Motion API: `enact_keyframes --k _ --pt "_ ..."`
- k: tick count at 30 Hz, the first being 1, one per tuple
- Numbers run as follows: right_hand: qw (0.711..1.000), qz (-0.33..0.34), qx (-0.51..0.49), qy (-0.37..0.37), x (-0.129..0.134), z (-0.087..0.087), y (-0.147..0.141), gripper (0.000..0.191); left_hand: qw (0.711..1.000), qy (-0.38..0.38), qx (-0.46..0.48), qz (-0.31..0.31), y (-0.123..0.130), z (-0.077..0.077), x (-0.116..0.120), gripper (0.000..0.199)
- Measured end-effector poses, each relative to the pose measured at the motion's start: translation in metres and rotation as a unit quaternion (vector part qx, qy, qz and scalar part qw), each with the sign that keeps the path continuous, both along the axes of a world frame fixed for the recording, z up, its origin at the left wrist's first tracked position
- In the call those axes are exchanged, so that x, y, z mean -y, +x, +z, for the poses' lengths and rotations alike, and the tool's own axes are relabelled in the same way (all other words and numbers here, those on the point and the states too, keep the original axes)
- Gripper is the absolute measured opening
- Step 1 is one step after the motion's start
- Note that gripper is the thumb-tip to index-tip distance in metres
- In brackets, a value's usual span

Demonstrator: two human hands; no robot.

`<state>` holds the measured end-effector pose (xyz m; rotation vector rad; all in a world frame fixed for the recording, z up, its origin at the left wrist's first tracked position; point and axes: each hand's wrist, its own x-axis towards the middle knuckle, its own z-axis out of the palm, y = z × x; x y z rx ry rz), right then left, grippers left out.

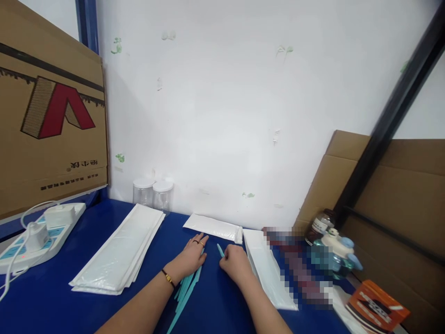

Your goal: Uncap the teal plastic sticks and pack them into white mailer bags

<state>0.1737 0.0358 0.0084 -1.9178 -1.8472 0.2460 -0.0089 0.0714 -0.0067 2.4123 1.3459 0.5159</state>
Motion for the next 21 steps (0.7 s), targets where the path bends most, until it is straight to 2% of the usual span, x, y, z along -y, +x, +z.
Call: enact_keyframes --k 2,3,5,7,8,10,12,17,21 --pt "0.982 0.018 -0.186 -0.016 0.0 0.002 0.005 0.004 0.999 0.027 0.036 0.009 0.001 0.006 0.002 0.057" --pt "0.956 0.029 -0.289 -0.03 0.0 0.003 0.007 0.006 0.997 0.043 0.065 0.015 0.002 0.01 0.003 0.055" --pt "0.882 0.057 -0.464 -0.057 0.002 0.006 0.008 0.012 0.989 0.049 0.138 0.02 0.006 0.016 0.006 0.049" --pt "0.82 0.088 -0.562 -0.063 0.004 0.008 0.008 0.018 0.979 -0.02 0.205 0.004 0.013 0.019 0.01 0.044" --pt "0.802 0.102 -0.586 -0.062 0.005 0.009 0.007 0.02 0.97 -0.073 0.23 -0.013 0.017 0.019 0.011 0.042" --pt "0.789 0.124 -0.599 -0.061 0.006 0.009 0.005 0.023 0.949 -0.167 0.265 -0.043 0.024 0.015 0.013 0.038" --pt "0.788 0.129 -0.6 -0.052 0.006 0.007 0.004 0.026 0.935 -0.214 0.277 -0.055 0.029 0.011 0.015 0.035" --pt "0.79 0.08 -0.607 0.013 0.002 0.001 0.004 0.032 0.925 -0.278 0.254 -0.056 0.033 0.012 0.02 0.036" --pt "0.788 0.054 -0.612 0.05 0.0 0.009 0.016 0.032 0.915 -0.297 0.263 -0.078 0.033 0.019 0.025 0.035"
